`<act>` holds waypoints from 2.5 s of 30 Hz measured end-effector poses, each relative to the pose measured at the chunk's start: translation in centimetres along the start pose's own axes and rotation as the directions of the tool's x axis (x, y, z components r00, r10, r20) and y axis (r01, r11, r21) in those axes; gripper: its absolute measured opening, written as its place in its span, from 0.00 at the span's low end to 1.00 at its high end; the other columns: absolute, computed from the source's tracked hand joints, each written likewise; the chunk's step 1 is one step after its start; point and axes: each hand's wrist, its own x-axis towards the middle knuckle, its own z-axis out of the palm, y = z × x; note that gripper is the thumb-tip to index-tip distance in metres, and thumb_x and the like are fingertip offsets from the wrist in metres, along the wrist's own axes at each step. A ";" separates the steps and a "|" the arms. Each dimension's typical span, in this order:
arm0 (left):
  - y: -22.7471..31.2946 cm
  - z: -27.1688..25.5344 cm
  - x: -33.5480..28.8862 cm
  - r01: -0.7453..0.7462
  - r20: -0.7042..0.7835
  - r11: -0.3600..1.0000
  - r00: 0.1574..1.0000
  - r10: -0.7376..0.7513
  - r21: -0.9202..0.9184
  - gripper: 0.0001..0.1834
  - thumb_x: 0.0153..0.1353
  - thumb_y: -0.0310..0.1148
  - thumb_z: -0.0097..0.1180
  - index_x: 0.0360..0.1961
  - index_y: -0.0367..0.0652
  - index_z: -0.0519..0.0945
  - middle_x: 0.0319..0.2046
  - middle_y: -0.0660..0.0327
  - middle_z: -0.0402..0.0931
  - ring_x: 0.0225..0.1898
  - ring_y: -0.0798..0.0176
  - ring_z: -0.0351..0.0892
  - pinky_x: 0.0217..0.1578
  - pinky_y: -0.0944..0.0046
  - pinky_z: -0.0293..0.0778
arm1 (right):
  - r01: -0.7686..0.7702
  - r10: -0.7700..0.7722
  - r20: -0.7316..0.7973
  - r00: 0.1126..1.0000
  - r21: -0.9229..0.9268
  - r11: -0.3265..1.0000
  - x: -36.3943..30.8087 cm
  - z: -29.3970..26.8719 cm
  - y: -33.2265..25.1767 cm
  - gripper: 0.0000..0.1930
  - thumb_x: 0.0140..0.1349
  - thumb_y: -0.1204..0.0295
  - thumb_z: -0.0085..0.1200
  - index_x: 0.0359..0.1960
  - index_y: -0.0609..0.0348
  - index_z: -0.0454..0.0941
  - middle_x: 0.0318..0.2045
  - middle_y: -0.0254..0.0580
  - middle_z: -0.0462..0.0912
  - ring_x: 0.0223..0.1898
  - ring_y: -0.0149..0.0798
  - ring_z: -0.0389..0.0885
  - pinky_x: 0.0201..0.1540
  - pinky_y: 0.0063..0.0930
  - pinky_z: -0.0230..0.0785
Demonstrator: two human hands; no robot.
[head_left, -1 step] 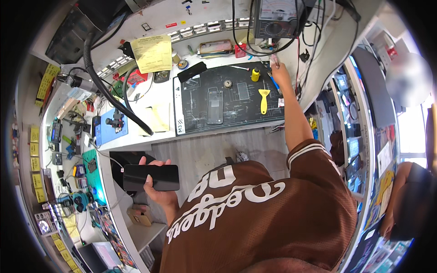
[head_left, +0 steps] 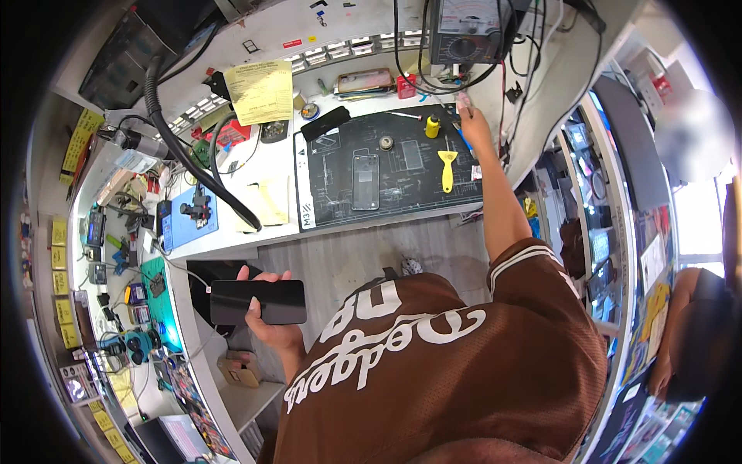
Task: The person uses a thin metal tool to probe and clean the charging port of a black smartphone. They repeatedly insert and withdraw the tool while holding the phone, then briefly inspect the screen and back of the device.
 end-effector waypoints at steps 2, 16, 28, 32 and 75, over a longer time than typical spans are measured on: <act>0.0 -1.4 0.2 -0.005 0.064 0.997 0.998 0.010 -0.077 0.36 0.68 0.45 0.43 0.72 0.34 0.60 0.44 0.49 0.76 0.48 0.51 0.78 0.55 0.45 0.78 | 0.187 -0.180 -0.054 0.982 0.165 0.968 -4.4 -0.8 -0.7 0.26 0.80 0.52 0.38 0.53 0.62 0.80 0.51 0.57 0.86 0.56 0.56 0.81 0.60 0.42 0.67; 2.8 5.1 1.4 0.198 0.618 0.941 0.786 0.016 -0.276 0.41 0.62 0.45 0.50 0.72 0.34 0.58 0.41 0.48 0.76 0.45 0.53 0.79 0.53 0.45 0.81 | -0.399 -0.027 0.483 0.875 0.752 0.526 -38.1 -8.4 -11.7 0.20 0.79 0.58 0.47 0.60 0.62 0.75 0.25 0.23 0.64 0.26 0.21 0.60 0.31 0.18 0.54; 7.6 18.8 -1.9 0.815 0.944 0.544 0.307 -0.118 -0.197 0.34 0.70 0.43 0.48 0.69 0.28 0.65 0.48 0.48 0.79 0.54 0.41 0.81 0.59 0.43 0.77 | -0.021 -0.417 0.246 0.875 0.880 0.475 -41.2 -21.1 -14.1 0.28 0.81 0.54 0.40 0.66 0.68 0.71 0.37 0.33 0.75 0.36 0.25 0.67 0.38 0.18 0.59; 7.1 23.2 -4.1 0.871 0.979 0.460 0.205 -0.025 -0.170 0.33 0.72 0.37 0.48 0.68 0.21 0.60 0.52 0.46 0.77 0.59 0.45 0.78 0.65 0.47 0.75 | -0.139 -0.395 0.335 0.855 0.883 0.448 -41.6 -25.0 -14.6 0.14 0.79 0.67 0.47 0.54 0.66 0.74 0.47 0.42 0.82 0.38 0.27 0.80 0.38 0.22 0.73; 11.2 28.6 -11.9 0.524 0.867 0.815 0.496 -0.056 -0.247 0.35 0.79 0.55 0.36 0.54 0.27 0.76 0.45 0.47 0.82 0.53 0.47 0.82 0.56 0.53 0.80 | -0.051 -0.465 0.227 0.856 0.931 0.361 -40.4 -32.4 -16.9 0.21 0.79 0.59 0.41 0.49 0.66 0.79 0.15 0.33 0.75 0.14 0.22 0.66 0.20 0.16 0.56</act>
